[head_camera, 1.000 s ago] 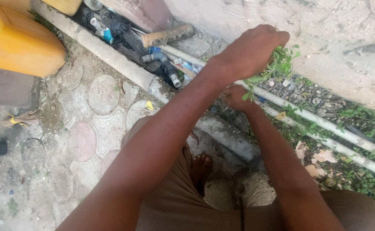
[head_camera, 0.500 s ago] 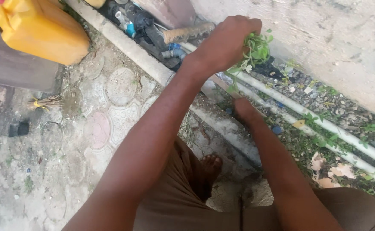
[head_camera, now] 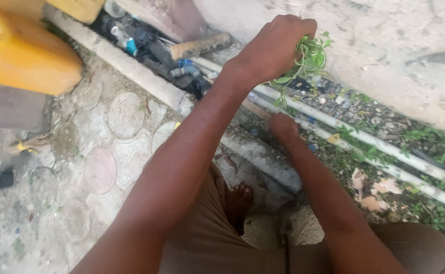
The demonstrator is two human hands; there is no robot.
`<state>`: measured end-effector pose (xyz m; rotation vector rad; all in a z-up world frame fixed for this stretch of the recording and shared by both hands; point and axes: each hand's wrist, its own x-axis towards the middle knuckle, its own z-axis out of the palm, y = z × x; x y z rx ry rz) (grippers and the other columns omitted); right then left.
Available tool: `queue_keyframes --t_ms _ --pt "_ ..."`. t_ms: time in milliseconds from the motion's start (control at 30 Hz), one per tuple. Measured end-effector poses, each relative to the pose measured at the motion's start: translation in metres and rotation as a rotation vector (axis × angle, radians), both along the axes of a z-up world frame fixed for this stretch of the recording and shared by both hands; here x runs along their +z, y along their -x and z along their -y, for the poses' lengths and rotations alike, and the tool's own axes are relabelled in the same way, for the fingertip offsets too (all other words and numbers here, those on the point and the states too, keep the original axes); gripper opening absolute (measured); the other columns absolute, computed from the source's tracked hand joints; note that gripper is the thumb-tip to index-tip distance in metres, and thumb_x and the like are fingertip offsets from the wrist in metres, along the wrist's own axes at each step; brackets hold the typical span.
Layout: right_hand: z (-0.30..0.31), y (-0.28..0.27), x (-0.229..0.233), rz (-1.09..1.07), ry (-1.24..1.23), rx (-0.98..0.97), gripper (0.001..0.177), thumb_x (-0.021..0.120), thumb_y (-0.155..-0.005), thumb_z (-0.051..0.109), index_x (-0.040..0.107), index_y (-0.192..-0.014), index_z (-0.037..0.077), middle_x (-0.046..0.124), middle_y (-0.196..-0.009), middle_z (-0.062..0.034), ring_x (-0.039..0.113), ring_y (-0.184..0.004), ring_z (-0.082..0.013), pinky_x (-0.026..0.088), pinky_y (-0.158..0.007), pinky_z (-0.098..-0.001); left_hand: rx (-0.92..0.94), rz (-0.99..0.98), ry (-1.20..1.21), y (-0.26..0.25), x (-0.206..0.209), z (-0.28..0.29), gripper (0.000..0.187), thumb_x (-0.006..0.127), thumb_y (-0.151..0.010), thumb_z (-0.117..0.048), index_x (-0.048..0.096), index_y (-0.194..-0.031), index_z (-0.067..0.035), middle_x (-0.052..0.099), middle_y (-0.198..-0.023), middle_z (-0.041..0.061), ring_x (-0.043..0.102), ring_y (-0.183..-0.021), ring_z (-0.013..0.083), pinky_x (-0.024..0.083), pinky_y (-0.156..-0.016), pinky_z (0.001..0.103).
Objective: Pulling weeds and clearing debris from a narrow drainage area next to a wall and pipes.
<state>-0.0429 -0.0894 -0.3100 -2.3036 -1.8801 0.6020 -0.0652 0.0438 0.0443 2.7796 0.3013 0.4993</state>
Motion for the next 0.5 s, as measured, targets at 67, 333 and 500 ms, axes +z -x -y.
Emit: queue_keyframes --t_ms 67,333,500 --pt "0.001 -0.019 0.016 0.007 0.149 -0.023 0.023 0.057 -0.1 0.017 0.077 -0.106 0.008 0.075 -0.112 -0.0175 0.075 -0.103 -0.0342 0.062 -0.086 -0.0479 -0.033 0.026 -0.009 -0.009 -0.001 0.006 0.035 0.082 -0.083 -0.008 0.063 -0.112 -0.011 0.067 -0.106 0.013 0.063 -0.109 0.0388 0.052 -0.09 0.053" --pt "0.072 -0.15 -0.016 0.147 0.243 -0.321 0.017 0.07 -0.09 0.017 0.08 -0.095 0.004 0.075 -0.102 -0.0205 0.075 -0.092 -0.0361 0.061 -0.078 -0.0476 -0.033 -0.056 0.025 -0.024 -0.005 0.033 0.033 0.078 -0.081 -0.002 0.064 -0.11 -0.01 0.066 -0.107 0.013 0.062 -0.109 0.0372 0.053 -0.089 0.053" --pt "0.101 -0.169 0.052 0.26 0.671 0.291 0.027 0.08 -0.074 0.013 0.081 -0.101 0.015 0.079 -0.094 -0.0137 0.071 -0.077 -0.0261 0.061 -0.072 -0.04 -0.053 -0.088 0.211 -0.042 0.005 0.057 0.037 0.067 -0.085 0.003 0.065 -0.12 -0.009 0.066 -0.108 0.013 0.064 -0.103 0.0259 0.058 -0.087 0.04"
